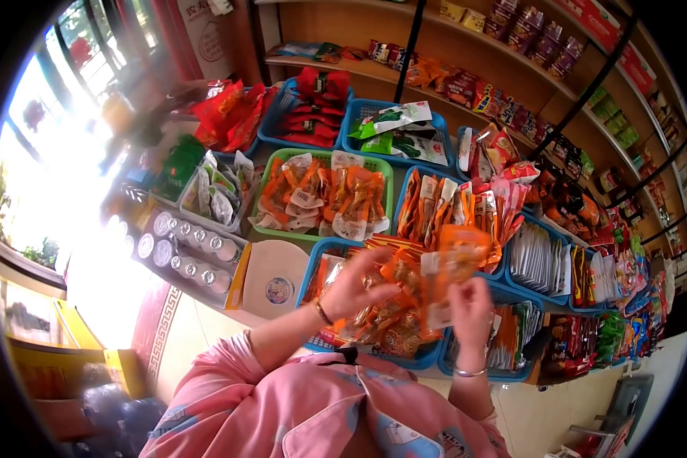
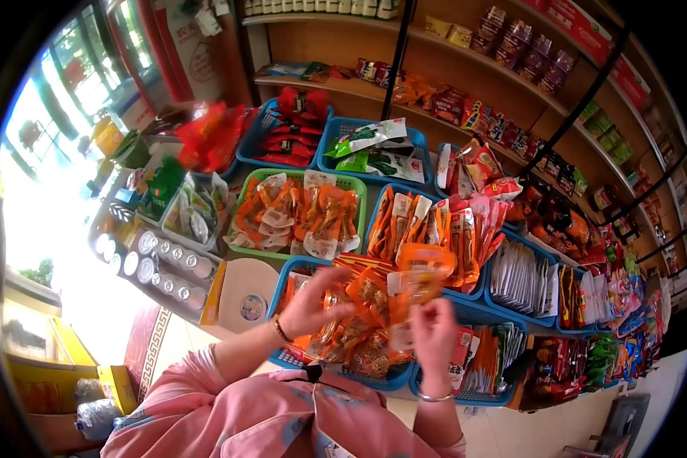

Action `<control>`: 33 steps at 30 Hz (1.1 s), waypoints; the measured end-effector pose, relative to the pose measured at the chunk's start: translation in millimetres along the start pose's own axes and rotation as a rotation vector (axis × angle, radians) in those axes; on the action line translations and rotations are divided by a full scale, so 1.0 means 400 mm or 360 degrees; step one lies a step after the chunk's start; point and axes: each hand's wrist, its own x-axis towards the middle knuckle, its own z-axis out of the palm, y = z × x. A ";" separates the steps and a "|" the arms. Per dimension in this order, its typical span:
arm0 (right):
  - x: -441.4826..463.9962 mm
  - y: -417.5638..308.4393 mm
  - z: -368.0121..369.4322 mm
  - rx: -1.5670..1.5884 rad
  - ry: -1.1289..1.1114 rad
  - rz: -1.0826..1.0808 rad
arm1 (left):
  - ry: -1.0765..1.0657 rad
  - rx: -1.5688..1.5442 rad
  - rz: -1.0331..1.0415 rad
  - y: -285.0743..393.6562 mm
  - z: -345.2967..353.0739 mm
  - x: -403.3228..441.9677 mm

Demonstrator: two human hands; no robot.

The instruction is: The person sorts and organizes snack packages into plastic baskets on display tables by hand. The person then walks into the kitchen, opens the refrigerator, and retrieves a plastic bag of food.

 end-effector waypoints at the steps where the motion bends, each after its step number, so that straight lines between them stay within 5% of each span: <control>1: -0.023 -0.037 0.037 0.0051 -0.0203 -0.0144 | -0.0073 -0.0307 -0.0104 0.031 0.027 -0.018; 2: -0.042 -0.066 0.073 0.0102 -0.0405 -0.0295 | -0.0100 -0.1005 -0.0454 0.004 0.064 -0.042; 4: -0.071 -0.054 0.125 -0.0054 -0.0711 -0.0282 | 0.0180 -0.0933 -0.0616 -0.017 0.072 -0.056; 6: -0.065 -0.039 0.126 -0.0109 -0.0649 -0.0364 | 0.0414 -0.0987 -0.0755 -0.030 0.035 -0.059; 8: -0.044 0.004 0.096 -0.0462 -0.0081 -0.0575 | 0.0622 -0.1140 -0.0625 -0.099 -0.024 -0.048; 12: -0.043 0.123 0.072 -0.1090 -0.0159 -0.0355 | 0.0805 -0.0512 -0.0753 -0.096 -0.164 0.039; 14: -0.048 0.124 0.089 -0.1140 -0.0145 -0.0362 | 0.0924 0.0355 -0.0395 -0.181 -0.210 0.114; 16: -0.050 0.123 0.091 -0.1196 -0.0138 -0.0362 | 0.0896 0.0493 -0.0574 -0.178 -0.248 0.201; 18: -0.045 0.121 0.089 -0.1127 -0.0174 -0.0372 | 0.0856 0.0634 -0.0744 -0.185 -0.255 0.237; 20: -0.045 0.131 0.073 -0.1067 -0.0191 -0.0365 | 0.0864 0.1860 -0.0411 -0.218 -0.251 0.256; 21: -0.042 0.134 0.062 -0.1006 -0.0226 -0.0356 | 0.0385 0.1835 -0.0736 -0.235 -0.257 0.260; 24: -0.037 0.105 0.025 -0.0540 -0.0238 -0.0086 | 0.0155 0.1926 -0.0726 -0.271 -0.245 0.229; 29: -0.031 0.005 0.008 -0.0245 -0.0091 -0.0175 | 0.0068 0.1989 -0.0745 -0.261 -0.250 0.230; 32: -0.021 -0.019 0.028 0.0198 -0.0134 -0.0079 | 0.0078 0.2084 -0.0573 -0.189 -0.238 0.204; 33: -0.022 -0.032 0.038 0.0366 -0.0134 0.0069 | 0.0101 0.2013 -0.0214 -0.146 -0.221 0.183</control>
